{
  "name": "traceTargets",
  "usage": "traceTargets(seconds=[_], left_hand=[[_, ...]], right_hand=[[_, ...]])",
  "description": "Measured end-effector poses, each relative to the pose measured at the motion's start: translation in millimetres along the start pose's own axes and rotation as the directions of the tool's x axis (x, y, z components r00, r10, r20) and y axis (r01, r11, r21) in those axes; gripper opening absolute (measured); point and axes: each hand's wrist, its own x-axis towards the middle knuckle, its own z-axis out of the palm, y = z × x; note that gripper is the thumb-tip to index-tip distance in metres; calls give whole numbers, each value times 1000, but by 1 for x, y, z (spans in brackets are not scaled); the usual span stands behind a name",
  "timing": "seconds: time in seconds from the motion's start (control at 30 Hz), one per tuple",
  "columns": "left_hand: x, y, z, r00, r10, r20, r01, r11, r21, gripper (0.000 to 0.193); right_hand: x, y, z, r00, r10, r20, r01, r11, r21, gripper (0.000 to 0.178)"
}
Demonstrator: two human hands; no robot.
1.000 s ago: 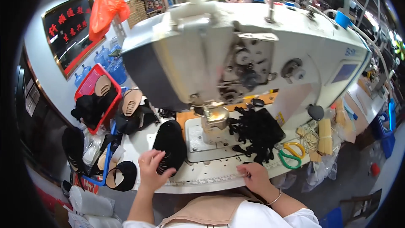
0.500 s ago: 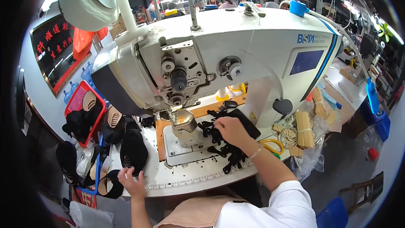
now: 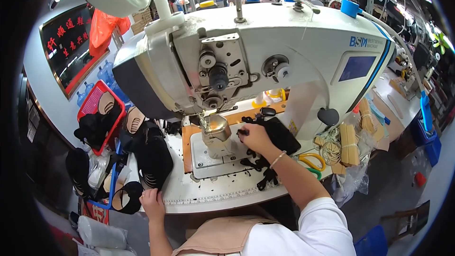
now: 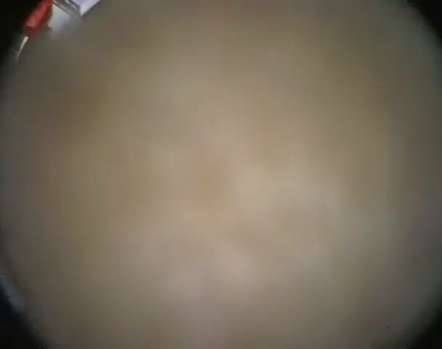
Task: Stitching different components of black shoes together using an industrial sewing machine.
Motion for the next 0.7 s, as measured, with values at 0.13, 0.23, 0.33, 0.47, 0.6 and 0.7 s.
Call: traceTargets(seconds=[0.13, 0.23, 0.33, 0.47, 0.6, 0.7], left_hand=[[-3, 64, -33, 926, 330, -186, -346, 936, -64, 8], [-19, 120, -29, 863, 500, 72, -464, 840, -280, 20], [3, 143, -3, 860, 498, 115, -400, 796, -454, 23], [34, 144, -2, 848, 50, 527, 522, 90, -848, 24], [58, 144, 2, 614, 292, 733, 784, -326, -528, 12], [58, 147, 3, 759, -3, 652, 629, -255, -734, 8]], right_hand=[[-33, -33, -43, 976, 209, 51, -215, 922, 323, 17], [-66, -61, -50, 977, 142, 160, -210, 770, 603, 11], [-83, -71, -40, 926, -374, 54, 315, 842, 438, 25], [-92, -97, -40, 832, -514, 210, 372, 797, 476, 36], [-88, -104, -29, 795, -553, 249, 377, 772, 511, 37], [-87, -96, -14, 880, -469, 73, 398, 812, 428, 28]])
